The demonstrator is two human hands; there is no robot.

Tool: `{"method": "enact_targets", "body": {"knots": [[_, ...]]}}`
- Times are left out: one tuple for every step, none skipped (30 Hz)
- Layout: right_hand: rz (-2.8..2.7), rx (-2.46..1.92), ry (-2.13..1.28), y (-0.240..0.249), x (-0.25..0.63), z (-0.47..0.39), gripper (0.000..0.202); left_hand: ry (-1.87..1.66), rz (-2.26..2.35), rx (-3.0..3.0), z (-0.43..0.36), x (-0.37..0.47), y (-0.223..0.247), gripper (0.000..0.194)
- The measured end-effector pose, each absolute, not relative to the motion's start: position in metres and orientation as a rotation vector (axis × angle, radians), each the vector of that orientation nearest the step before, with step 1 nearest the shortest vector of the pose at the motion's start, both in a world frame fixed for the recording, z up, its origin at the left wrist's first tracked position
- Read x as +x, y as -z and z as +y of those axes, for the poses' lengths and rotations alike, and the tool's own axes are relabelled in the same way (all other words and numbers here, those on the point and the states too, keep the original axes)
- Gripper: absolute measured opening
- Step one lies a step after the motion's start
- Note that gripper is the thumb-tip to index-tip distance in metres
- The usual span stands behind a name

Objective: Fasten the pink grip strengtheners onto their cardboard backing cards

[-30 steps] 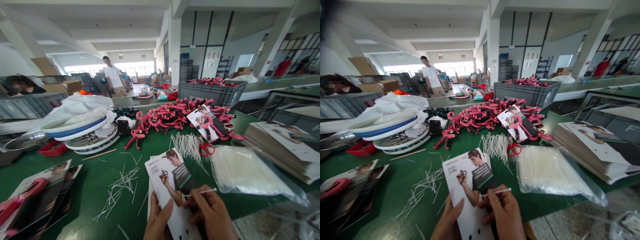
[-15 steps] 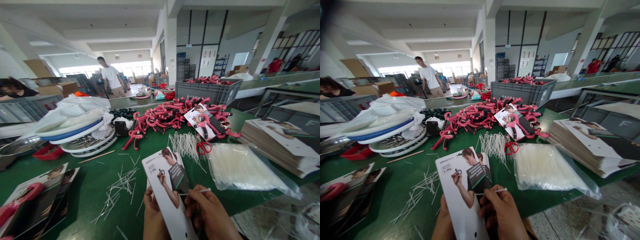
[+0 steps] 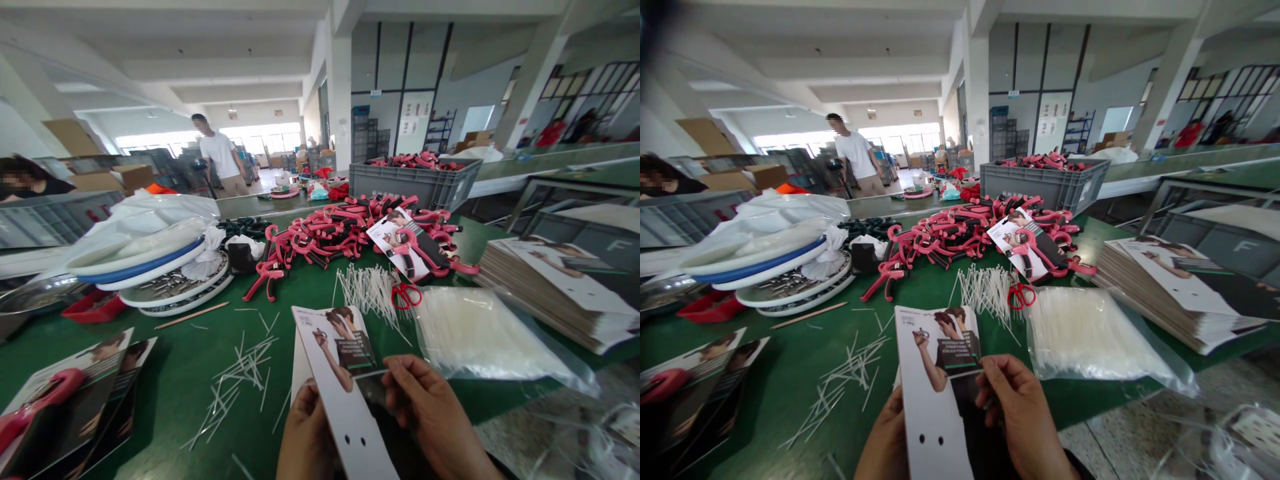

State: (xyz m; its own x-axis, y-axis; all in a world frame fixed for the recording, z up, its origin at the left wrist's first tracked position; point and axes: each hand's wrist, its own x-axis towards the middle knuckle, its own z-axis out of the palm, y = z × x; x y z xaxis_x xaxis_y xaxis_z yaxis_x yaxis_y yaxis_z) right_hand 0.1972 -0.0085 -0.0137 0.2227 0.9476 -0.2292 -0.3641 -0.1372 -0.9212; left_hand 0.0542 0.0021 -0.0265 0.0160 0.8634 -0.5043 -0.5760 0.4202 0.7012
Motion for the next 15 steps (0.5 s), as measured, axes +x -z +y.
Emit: {"method": "enact_targets", "body": {"knots": [[-0.709, -1.201, -1.259, 0.015, 0.2, -0.008, 0.03, -1.147, 1.053, 0.345, 0.003, 0.053, 0.027, 0.042], [-0.761, -1.216, -1.232, 0.017, 0.202, -0.008, 0.03, -1.142, 1.045, 0.356, 0.003, 0.052, 0.028, 0.042], [-0.818, -1.229, -1.209, 0.018, 0.205, -0.008, 0.031, -1.141, 1.031, 0.366, 0.002, 0.052, 0.029, 0.041], [-0.87, -1.239, -1.18, 0.019, 0.206, -0.008, 0.031, -1.143, 1.014, 0.371, 0.002, 0.052, 0.03, 0.04], [-0.915, -1.245, -1.153, 0.019, 0.208, -0.009, 0.031, -1.146, 0.998, 0.377, 0.002, 0.052, 0.031, 0.039], [-0.952, -1.25, -1.127, 0.018, 0.209, -0.009, 0.032, -1.149, 0.989, 0.383, 0.001, 0.052, 0.031, 0.038], [-0.98, -1.254, -1.106, 0.017, 0.209, -0.008, 0.032, -1.153, 0.991, 0.391, 0.001, 0.051, 0.03, 0.037], [-1.0, -1.256, -1.099, 0.015, 0.21, -0.008, 0.033, -1.159, 1.002, 0.402, 0.001, 0.051, 0.028, 0.036], [-1.011, -1.251, -1.111, 0.013, 0.211, -0.008, 0.036, -1.167, 1.02, 0.417, 0.0, 0.05, 0.026, 0.036], [-1.012, -1.242, -1.143, 0.012, 0.212, -0.007, 0.039, -1.175, 1.036, 0.439, 0.0, 0.048, 0.023, 0.035], [-1.002, -1.232, -1.187, 0.01, 0.213, -0.007, 0.042, -1.181, 1.049, 0.469, 0.0, 0.047, 0.02, 0.035], [-0.982, -1.224, -1.239, 0.008, 0.214, -0.007, 0.044, -1.185, 1.056, 0.503, 0.0, 0.045, 0.017, 0.034], [-0.954, -1.221, -1.29, 0.007, 0.215, -0.008, 0.044, -1.183, 1.058, 0.541, 0.0, 0.043, 0.015, 0.033], [-0.924, -1.223, -1.337, 0.007, 0.216, -0.009, 0.042, -1.184, 1.057, 0.58, 0.0, 0.042, 0.013, 0.032], [-0.892, -1.226, -1.373, 0.006, 0.217, -0.011, 0.04, -1.188, 1.052, 0.615, 0.0, 0.041, 0.012, 0.031]]}}
